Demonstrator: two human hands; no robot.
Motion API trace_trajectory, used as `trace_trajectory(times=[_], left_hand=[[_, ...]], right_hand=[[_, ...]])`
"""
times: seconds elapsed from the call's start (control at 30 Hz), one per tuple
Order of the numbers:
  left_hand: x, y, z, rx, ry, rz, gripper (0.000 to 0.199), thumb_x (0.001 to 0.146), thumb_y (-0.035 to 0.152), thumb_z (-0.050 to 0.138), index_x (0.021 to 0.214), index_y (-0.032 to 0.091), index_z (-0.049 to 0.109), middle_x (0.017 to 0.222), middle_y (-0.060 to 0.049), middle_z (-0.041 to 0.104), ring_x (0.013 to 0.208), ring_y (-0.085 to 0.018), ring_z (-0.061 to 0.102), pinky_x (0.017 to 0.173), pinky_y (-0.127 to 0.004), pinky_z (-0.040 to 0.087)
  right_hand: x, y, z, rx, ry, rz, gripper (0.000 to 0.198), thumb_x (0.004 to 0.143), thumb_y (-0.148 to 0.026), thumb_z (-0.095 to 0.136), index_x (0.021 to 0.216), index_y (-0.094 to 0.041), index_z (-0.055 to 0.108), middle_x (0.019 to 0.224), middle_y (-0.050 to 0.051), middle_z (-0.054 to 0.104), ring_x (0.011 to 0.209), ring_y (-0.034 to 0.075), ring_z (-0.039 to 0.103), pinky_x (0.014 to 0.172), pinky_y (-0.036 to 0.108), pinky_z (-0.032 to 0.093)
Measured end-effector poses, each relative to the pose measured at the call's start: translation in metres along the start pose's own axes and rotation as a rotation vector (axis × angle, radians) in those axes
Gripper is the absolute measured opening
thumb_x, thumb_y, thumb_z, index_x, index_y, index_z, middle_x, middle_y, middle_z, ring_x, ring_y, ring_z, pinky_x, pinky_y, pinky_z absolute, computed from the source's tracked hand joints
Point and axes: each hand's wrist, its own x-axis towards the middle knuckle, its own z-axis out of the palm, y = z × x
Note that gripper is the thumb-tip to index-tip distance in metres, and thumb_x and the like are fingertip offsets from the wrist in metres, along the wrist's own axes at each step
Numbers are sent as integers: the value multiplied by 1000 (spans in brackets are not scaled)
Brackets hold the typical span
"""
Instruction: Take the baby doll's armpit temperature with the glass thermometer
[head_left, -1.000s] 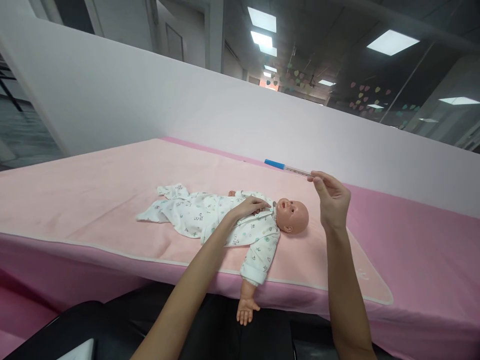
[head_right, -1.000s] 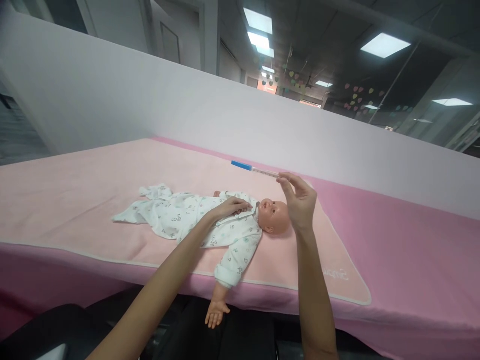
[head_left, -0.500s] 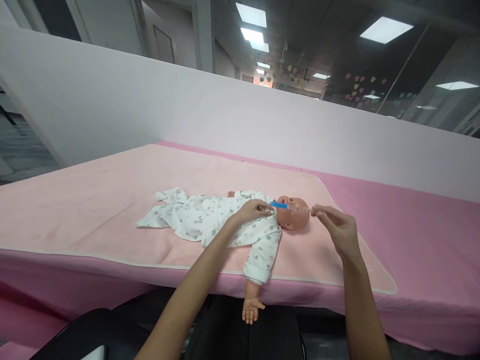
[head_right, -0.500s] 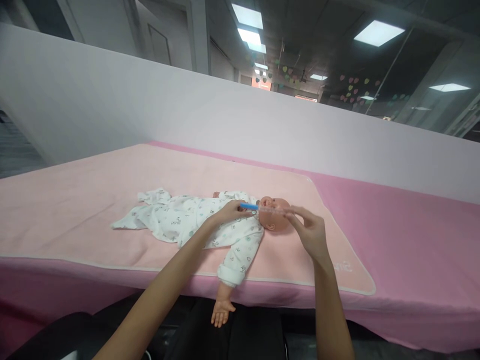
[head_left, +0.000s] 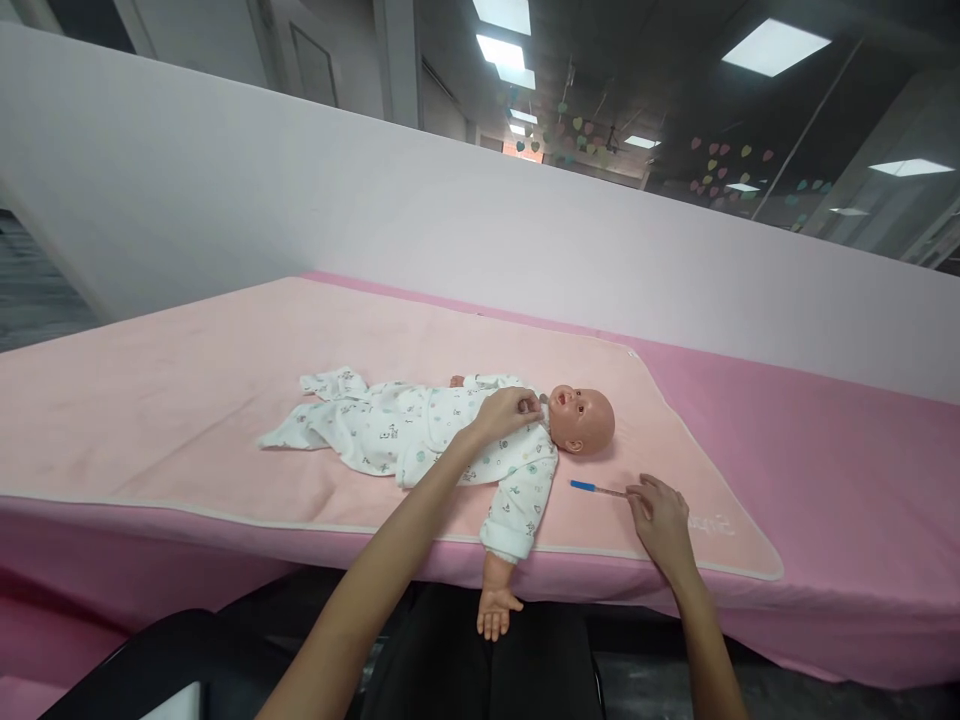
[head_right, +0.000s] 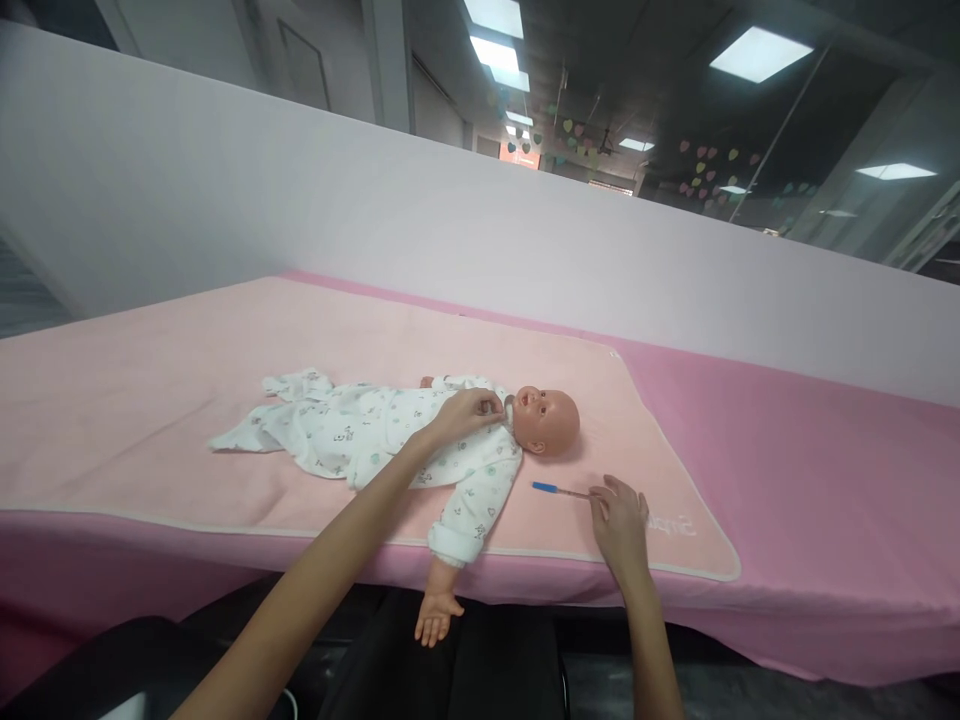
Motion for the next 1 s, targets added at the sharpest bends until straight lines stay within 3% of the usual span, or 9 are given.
trace_trajectory(times=[0.1,0.17,0.23,0.3,0.4,0.53,0.67,0.77,1.0], left_hand=[[0,-4,-1,-263,40,-70,17,68,33,62,69,16,61,68,-1,59,59,-11,49,53,-21,33],[0,-7,-3,-441,59,-139,21,66,35,65,71,15,60,62,1,55,52,-8,44,47,-20,30],[0,-11,-4,-578,68,-206,26,63,37,67,72,14,59,57,3,51,45,-5,38,42,-19,25],[0,-16,-6,-682,90,-250,29,60,38,70,73,14,58,55,5,50,42,-3,35,40,-18,23],[1,-25,-8,-782,168,-277,33,57,38,73,72,13,58,52,6,48,41,-3,36,40,-18,25],[4,-33,-7,-829,217,-290,32,56,37,73,72,12,60,51,6,48,40,-2,37,40,-18,25],[4,-34,-5,-795,208,-281,31,57,34,73,78,13,63,60,3,57,45,-3,43,43,-18,31],[2,-32,-4,-725,155,-208,27,57,30,73,77,12,67,68,-2,63,61,-9,54,57,-21,42],[-2,-28,-10,-606,-20,-115,21,64,25,66,80,13,71,78,-6,69,77,-16,61,71,-25,46]], right_hand=[[14,-32,3,74,108,-48,25,80,-29,45,89,-18,65,105,13,61,100,26,54,85,45,42],[32,-69,10,197,138,-91,24,82,-26,41,87,-18,63,95,10,64,93,22,57,80,37,45],[51,-111,23,301,32,-185,23,83,-22,40,87,-18,62,86,6,66,80,17,60,70,29,47],[70,-147,42,247,-17,-255,24,83,-17,38,86,-18,62,83,6,65,75,17,59,66,27,46],[86,-175,72,118,-60,-276,24,81,-13,37,83,-16,61,87,10,63,73,19,58,59,28,43],[85,-174,91,119,-32,-221,25,80,-14,36,88,-15,60,82,11,61,69,19,56,57,29,43],[79,-164,94,367,121,-211,31,83,-17,32,99,-16,58,88,10,61,84,19,57,72,30,46],[78,-161,96,535,228,-186,29,85,-21,31,96,-18,58,90,9,62,88,18,57,79,33,46],[78,-161,100,605,315,-110,25,86,-31,38,92,-17,59,76,6,61,61,13,53,63,28,47]])
